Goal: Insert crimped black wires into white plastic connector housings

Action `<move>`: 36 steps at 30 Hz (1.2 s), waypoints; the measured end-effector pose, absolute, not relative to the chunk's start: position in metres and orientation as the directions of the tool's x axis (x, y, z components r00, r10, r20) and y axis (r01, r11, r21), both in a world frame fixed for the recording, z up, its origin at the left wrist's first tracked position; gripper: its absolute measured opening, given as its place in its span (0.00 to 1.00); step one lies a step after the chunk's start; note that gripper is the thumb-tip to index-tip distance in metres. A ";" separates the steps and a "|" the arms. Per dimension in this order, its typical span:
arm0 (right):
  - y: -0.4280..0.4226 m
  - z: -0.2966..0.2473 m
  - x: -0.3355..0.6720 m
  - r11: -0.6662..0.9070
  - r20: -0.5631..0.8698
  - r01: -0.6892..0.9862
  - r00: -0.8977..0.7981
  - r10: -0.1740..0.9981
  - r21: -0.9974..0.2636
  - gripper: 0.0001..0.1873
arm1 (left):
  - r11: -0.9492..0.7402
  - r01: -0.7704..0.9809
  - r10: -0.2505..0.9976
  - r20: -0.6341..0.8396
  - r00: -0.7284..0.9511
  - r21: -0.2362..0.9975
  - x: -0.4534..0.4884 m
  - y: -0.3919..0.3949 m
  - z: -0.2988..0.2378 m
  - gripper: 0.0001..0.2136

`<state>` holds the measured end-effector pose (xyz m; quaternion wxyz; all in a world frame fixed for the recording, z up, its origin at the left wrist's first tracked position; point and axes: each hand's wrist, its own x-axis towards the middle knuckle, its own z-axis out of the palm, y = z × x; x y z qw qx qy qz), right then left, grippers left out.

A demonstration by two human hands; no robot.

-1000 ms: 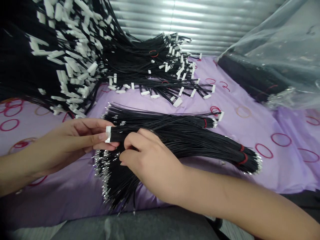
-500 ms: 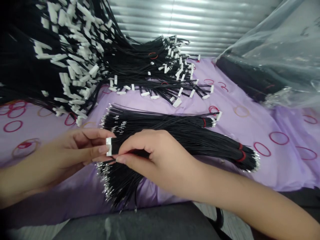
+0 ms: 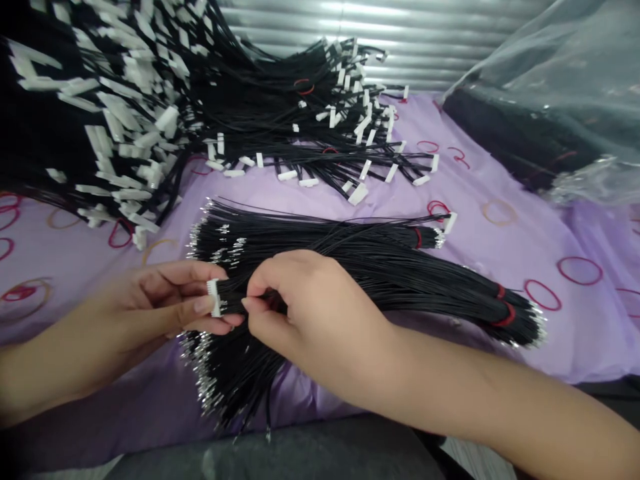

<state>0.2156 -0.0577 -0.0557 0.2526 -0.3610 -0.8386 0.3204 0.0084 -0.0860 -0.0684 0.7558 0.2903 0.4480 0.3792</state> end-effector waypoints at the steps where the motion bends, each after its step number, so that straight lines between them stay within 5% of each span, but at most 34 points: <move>1: -0.058 -0.057 0.215 0.549 0.202 0.449 -0.616 0.761 -0.705 0.06 | 0.546 -0.317 0.832 -0.457 0.315 0.776 0.008 -0.086 -0.069 0.09; 36: -0.059 -0.058 0.217 0.614 0.225 0.464 -0.650 0.725 -0.639 0.08 | 0.555 -0.326 0.827 -0.465 0.315 0.765 0.007 -0.086 -0.068 0.09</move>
